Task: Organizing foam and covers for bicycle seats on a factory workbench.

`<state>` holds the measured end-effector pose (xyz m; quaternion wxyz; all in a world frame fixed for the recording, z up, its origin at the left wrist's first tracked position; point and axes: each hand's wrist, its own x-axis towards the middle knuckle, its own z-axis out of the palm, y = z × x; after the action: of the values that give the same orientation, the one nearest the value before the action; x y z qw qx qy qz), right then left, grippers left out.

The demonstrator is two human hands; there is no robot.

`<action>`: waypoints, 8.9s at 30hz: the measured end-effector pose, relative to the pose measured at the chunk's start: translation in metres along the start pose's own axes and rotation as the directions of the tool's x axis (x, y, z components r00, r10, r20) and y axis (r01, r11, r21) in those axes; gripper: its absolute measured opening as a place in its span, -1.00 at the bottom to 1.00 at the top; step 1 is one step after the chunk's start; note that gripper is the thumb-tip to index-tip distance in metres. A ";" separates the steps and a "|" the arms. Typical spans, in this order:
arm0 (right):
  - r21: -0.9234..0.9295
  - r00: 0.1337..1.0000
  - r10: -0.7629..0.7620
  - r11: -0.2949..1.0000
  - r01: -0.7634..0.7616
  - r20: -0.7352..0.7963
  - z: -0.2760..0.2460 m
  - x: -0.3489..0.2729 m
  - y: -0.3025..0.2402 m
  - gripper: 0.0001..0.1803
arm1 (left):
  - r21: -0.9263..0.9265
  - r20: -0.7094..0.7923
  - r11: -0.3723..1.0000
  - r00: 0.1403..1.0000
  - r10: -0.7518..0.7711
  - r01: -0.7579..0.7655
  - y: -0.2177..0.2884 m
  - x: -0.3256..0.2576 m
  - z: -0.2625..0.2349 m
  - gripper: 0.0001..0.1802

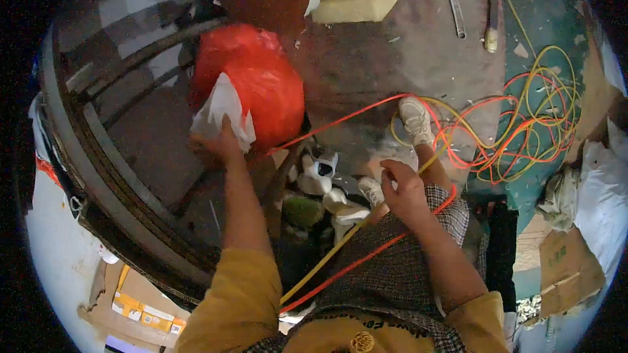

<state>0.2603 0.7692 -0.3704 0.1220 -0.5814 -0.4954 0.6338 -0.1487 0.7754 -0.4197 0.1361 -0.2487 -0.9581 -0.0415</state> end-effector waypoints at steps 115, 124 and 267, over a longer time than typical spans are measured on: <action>0.177 -0.412 0.039 0.864 0.472 0.910 0.403 -0.539 -0.254 -0.90 | -0.742 0.483 -0.515 0.191 -0.855 -0.429 -0.447 -0.399 -0.621 -0.52; 0.073 -0.290 0.068 0.891 0.448 0.955 0.410 -0.560 -0.238 -0.80 | -0.967 0.224 -0.140 0.448 -0.865 0.213 -0.423 -0.329 -0.651 -0.72; -0.286 0.237 0.179 0.339 0.896 0.955 0.953 -0.405 -0.345 -0.61 | -0.839 0.471 -0.245 0.423 -0.774 0.486 -1.025 -0.179 -0.452 -0.68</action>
<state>-0.5834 0.1750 -0.0144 -0.2965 0.0739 -0.8532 0.4227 -0.3901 -0.2692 -0.0488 0.0300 0.2760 -0.6660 -0.6923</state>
